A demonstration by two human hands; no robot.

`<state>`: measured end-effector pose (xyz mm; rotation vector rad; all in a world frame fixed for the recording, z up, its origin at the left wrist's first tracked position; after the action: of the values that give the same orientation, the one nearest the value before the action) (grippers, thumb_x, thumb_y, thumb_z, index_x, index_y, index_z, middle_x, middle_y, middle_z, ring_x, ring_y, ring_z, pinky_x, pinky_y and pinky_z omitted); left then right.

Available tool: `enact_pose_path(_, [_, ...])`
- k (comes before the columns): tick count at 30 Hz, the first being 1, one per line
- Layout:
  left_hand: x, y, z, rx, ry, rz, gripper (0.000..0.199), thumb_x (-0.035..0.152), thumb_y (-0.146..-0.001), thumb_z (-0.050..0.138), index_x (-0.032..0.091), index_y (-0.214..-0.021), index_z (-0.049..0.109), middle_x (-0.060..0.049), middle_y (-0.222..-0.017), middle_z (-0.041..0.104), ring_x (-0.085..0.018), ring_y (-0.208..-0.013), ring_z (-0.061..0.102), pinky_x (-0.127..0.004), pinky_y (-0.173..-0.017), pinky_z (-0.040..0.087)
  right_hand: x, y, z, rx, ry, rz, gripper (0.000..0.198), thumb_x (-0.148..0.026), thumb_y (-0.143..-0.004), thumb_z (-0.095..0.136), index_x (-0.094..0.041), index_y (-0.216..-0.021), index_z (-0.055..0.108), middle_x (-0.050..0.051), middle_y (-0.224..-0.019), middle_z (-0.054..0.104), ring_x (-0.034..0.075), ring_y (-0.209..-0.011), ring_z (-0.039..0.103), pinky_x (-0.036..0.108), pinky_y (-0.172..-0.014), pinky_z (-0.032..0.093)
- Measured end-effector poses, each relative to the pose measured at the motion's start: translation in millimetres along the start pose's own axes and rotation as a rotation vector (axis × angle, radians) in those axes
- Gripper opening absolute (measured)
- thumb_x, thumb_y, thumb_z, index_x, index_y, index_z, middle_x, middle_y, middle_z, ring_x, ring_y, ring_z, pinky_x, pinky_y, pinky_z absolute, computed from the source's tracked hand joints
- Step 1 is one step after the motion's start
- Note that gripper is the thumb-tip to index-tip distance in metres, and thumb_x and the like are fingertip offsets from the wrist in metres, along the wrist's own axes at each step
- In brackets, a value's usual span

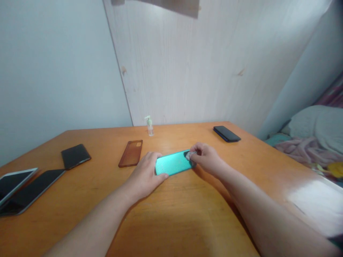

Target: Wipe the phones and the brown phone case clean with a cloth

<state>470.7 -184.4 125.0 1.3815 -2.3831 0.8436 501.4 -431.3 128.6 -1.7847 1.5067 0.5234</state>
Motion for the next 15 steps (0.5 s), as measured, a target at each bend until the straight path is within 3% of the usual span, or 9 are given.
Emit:
enact_pose_path(3, [-1, 0, 0, 0.0, 0.008, 0.015, 0.045, 0.032, -0.073, 0.07, 0.022, -0.115, 0.054, -0.008, -0.11, 0.058, -0.027, -0.105, 0.055, -0.04, -0.088, 0.046, -5, 1, 2, 0.012, 0.118, -0.06, 0.008, -0.026, -0.074, 0.065, -0.02, -0.079, 0.065, 0.001, -0.076, 0.06, 0.015, -0.07, 0.053, 0.024, -0.06, 0.037])
enact_pose_path(8, [0, -1, 0, -0.023, -0.012, 0.009, 0.045, 0.034, -0.075, 0.07, 0.021, -0.114, 0.053, -0.008, -0.111, 0.057, -0.028, -0.105, 0.055, -0.041, -0.09, 0.045, -2, 2, 0, 0.12, 0.189, 0.108, 0.012, -0.027, -0.075, 0.065, -0.02, -0.077, 0.055, -0.001, -0.069, 0.057, 0.014, -0.065, 0.051, 0.024, -0.057, 0.032])
enact_pose_path(13, [3, -1, -1, -0.016, -0.018, 0.017, 0.041, 0.031, -0.075, 0.068, 0.022, -0.113, 0.053, -0.007, -0.108, 0.058, -0.027, -0.103, 0.056, -0.04, -0.088, 0.045, -13, 7, 11, 0.027, 0.158, -0.095, 0.004, -0.02, -0.078, 0.062, -0.02, -0.082, 0.061, 0.001, -0.08, 0.059, 0.015, -0.074, 0.052, 0.024, -0.065, 0.036])
enact_pose_path(15, [2, -1, -1, -0.017, -0.018, 0.018, 0.041, 0.031, -0.075, 0.068, 0.022, -0.113, 0.053, -0.007, -0.109, 0.058, -0.027, -0.103, 0.056, -0.04, -0.088, 0.045, -13, 7, 10, 0.043, 0.161, -0.114, 0.007, -0.018, -0.078, 0.061, -0.02, -0.084, 0.064, 0.002, -0.082, 0.059, 0.015, -0.075, 0.053, 0.024, -0.066, 0.037])
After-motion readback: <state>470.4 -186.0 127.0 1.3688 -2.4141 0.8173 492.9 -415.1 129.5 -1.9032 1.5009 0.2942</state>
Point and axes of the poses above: each hand's wrist, its own y-axis away from the middle knuckle, its own z-axis out of the palm, x = y × z, the point moved 3 cm from there along -y, towards the middle knuckle
